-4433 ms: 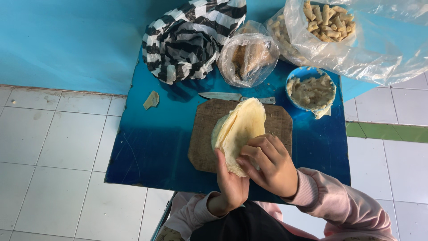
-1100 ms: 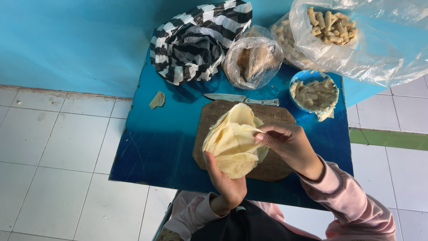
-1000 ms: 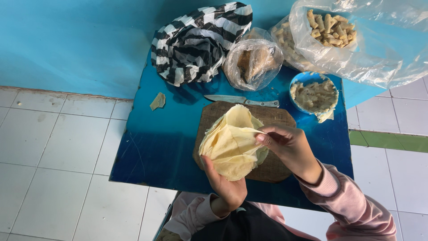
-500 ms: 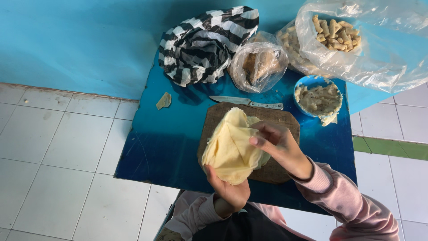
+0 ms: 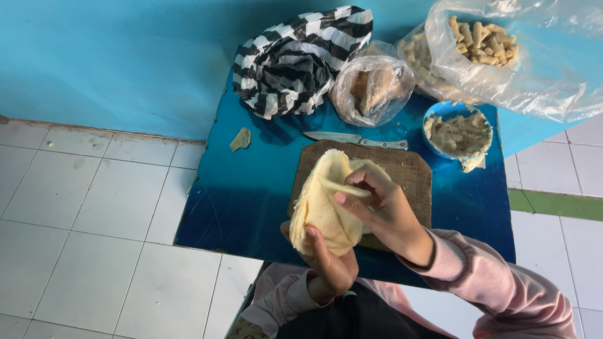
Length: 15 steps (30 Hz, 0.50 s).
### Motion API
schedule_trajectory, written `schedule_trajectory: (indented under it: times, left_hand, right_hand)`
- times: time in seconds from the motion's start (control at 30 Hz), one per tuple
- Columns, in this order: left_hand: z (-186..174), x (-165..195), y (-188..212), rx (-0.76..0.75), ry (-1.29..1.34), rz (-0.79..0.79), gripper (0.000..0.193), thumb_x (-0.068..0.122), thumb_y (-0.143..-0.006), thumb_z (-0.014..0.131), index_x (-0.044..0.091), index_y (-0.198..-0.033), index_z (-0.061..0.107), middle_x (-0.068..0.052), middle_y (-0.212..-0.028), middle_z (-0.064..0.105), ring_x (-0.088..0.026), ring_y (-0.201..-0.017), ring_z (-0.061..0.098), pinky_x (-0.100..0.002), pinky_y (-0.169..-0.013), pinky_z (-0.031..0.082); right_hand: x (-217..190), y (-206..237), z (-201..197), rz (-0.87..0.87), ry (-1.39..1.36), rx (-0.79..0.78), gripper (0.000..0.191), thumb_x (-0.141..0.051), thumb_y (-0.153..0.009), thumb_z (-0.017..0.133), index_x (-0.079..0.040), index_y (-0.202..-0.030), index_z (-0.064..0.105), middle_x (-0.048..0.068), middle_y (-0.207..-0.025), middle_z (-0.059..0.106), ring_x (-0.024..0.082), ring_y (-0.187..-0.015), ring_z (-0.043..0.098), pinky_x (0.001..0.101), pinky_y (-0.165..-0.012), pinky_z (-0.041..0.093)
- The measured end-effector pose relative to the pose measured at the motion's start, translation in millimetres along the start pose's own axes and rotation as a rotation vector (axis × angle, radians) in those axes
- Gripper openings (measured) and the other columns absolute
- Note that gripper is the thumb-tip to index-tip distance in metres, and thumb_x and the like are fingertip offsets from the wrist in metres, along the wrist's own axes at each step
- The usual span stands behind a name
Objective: The person spoons filling from a plastic bag onto square pastry wrappers and folds the wrappers into triangular parcels on a blue table. They then pick up a stack of thin round wrappers and peel the sheets apart one by one over the table.
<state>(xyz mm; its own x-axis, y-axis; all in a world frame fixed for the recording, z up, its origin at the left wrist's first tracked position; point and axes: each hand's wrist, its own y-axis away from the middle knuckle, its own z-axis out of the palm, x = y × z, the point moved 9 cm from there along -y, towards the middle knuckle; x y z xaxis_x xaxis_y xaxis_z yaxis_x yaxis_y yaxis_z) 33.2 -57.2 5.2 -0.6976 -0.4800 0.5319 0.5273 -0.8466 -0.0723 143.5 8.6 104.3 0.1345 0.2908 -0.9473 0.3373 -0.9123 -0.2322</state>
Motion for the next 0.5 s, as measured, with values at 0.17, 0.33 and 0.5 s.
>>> schedule_trajectory:
  times: [0.17, 0.33, 0.5]
  left_hand:
    - [8, 4, 2, 0.04, 0.027, -0.012, 0.048, 0.042, -0.104, 0.056, 0.011, -0.129, 0.031, -0.018, -0.139, 0.047, -0.033, -0.132, 0.054, -0.049, -0.109, 0.048]
    - [6, 7, -1, 0.045, 0.075, -0.156, 0.062, 0.051, -0.101, 0.057, 0.009, -0.141, 0.034, -0.018, -0.146, 0.048, -0.032, -0.134, 0.055, -0.05, -0.108, 0.049]
    - [5, 11, -7, 0.078, 0.108, -0.344, 0.078, 0.055, -0.096, 0.056, 0.011, -0.155, 0.03, -0.016, -0.153, 0.046, -0.031, -0.137, 0.053, -0.05, -0.107, 0.052]
  right_hand:
    - [19, 11, -7, 0.145, -0.01, 0.215, 0.02, -0.021, -0.097, 0.068, -0.005, -0.107, 0.06, 0.0, -0.086, 0.065, 0.002, -0.074, 0.057, 0.0203, -0.062, 0.049]
    - [6, 2, -28, -0.076, 0.281, 0.304, 0.022, -0.015, -0.098, 0.072, -0.001, -0.111, 0.06, 0.001, -0.093, 0.066, 0.005, -0.08, 0.056, 0.0203, -0.069, 0.048]
    - [9, -9, -63, -0.137, 0.233, 0.297, 0.021, -0.013, -0.102, 0.07, 0.0, -0.115, 0.058, 0.001, -0.096, 0.062, 0.005, -0.085, 0.053, 0.0194, -0.074, 0.047]
